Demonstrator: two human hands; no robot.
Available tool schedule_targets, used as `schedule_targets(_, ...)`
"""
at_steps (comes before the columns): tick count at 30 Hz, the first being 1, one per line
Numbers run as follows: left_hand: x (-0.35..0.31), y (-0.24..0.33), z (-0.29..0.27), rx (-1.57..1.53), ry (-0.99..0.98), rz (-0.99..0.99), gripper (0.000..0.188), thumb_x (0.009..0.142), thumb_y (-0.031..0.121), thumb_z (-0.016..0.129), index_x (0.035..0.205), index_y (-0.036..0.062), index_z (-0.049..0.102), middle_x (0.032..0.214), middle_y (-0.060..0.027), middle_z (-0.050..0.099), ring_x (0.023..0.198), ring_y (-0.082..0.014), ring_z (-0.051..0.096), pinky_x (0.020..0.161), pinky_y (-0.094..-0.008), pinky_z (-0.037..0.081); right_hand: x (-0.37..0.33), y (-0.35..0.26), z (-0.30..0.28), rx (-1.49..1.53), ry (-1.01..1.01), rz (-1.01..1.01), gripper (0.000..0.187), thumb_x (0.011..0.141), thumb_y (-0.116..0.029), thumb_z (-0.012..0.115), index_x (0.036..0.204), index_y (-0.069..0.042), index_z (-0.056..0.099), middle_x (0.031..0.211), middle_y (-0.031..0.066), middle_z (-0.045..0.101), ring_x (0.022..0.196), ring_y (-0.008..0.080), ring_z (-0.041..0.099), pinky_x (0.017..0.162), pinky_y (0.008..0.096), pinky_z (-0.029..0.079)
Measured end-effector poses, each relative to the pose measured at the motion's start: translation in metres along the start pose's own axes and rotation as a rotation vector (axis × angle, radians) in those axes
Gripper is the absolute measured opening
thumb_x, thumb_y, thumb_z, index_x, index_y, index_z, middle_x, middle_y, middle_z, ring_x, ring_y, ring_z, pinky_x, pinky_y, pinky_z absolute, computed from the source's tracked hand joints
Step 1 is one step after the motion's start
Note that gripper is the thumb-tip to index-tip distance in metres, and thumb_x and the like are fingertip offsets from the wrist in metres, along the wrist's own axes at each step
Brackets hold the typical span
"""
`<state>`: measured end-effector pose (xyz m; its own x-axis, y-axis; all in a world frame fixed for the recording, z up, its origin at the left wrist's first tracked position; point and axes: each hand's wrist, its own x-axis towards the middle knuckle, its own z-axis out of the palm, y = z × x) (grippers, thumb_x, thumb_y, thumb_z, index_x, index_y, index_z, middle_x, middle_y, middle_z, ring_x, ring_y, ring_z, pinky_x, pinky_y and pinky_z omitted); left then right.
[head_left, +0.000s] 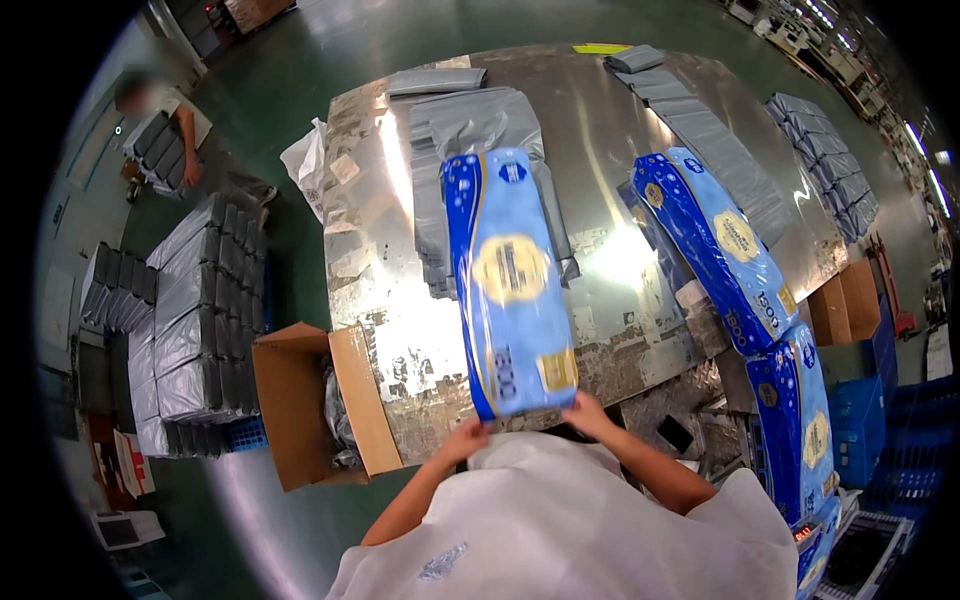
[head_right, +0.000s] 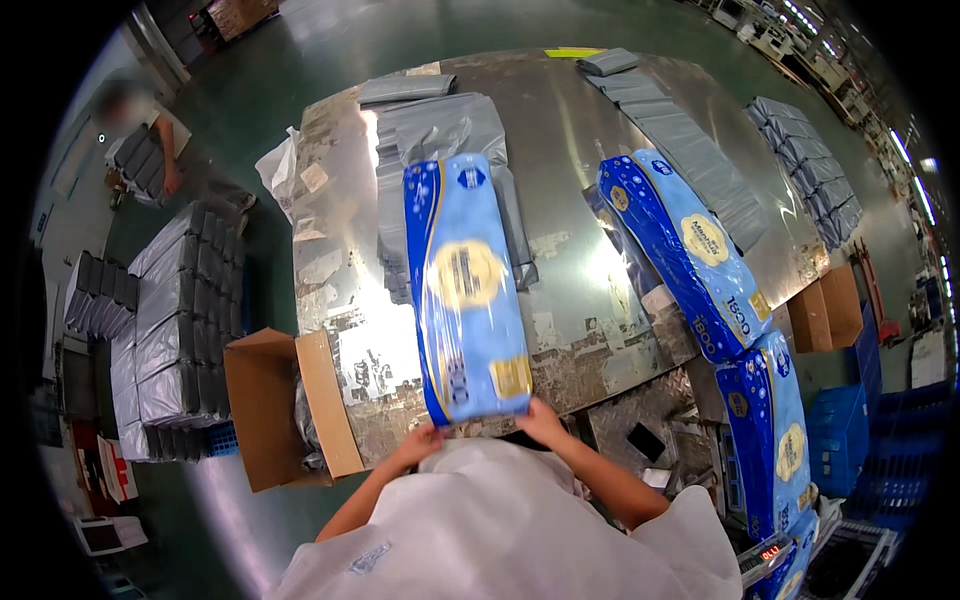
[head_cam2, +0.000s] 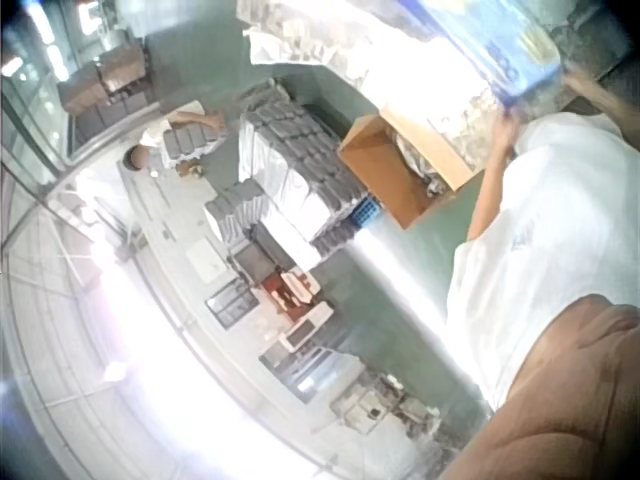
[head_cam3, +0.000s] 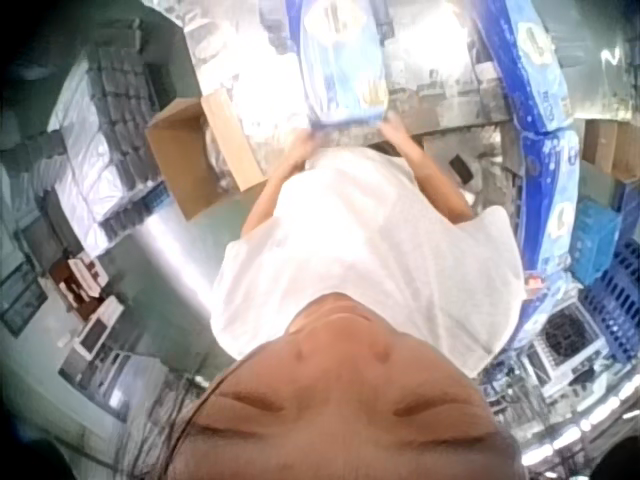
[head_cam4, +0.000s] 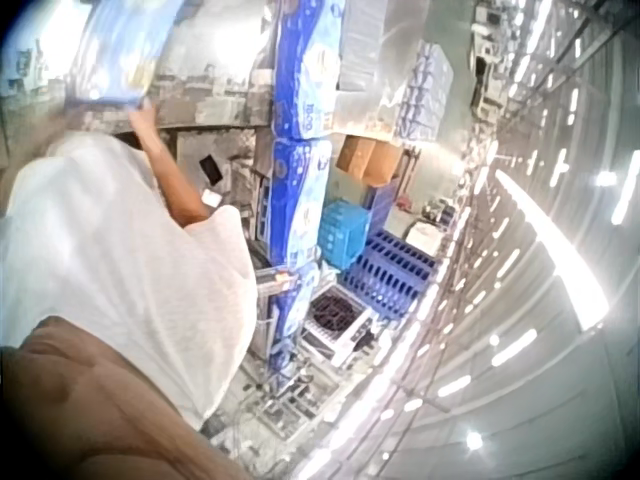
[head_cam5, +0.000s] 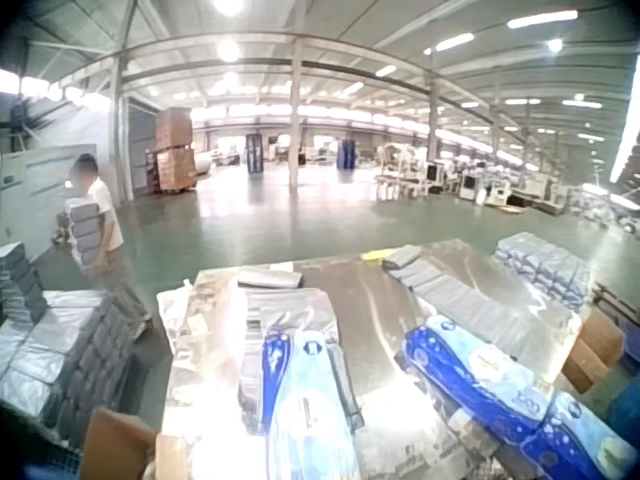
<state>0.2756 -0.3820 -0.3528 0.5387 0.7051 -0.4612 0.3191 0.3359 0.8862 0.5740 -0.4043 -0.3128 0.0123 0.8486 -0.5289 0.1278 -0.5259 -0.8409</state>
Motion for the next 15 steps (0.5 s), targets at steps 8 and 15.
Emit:
schedule_targets(8, 0.043, 0.011, -0.152, -0.113, -1.041, -0.398, 0.036, 0.077, 0.017, 0.061, 0.112, 0.0085, 0.056, 0.109, -0.0091, 0.059, 0.097, -0.0167, 0.056, 0.081, -0.0307, 0.045, -0.024, 0.078, -0.053, -0.562, -1.333, 0.331, 0.031, 0.078, -0.022, 0.056, 0.102, -0.004, 0.06, 0.09, 0.0091, 0.063, 0.078, 0.0152, 0.056, 0.063, 0.0332, 0.047)
schedule_targets(15, 0.336, 0.151, -0.251, 0.783, 0.547, 0.782, 0.047, 0.077, -0.005, 0.038, 0.122, 0.0084, 0.045, 0.117, -0.017, 0.049, 0.102, -0.0294, 0.05, 0.086, -0.0338, 0.041, 0.144, -0.012, -0.09, -1.133, -0.376, -0.1, 0.02, 0.071, -0.019, 0.054, 0.077, -0.003, 0.064, 0.074, 0.0161, 0.063, 0.069, 0.0307, 0.061, 0.057, 0.0413, 0.047)
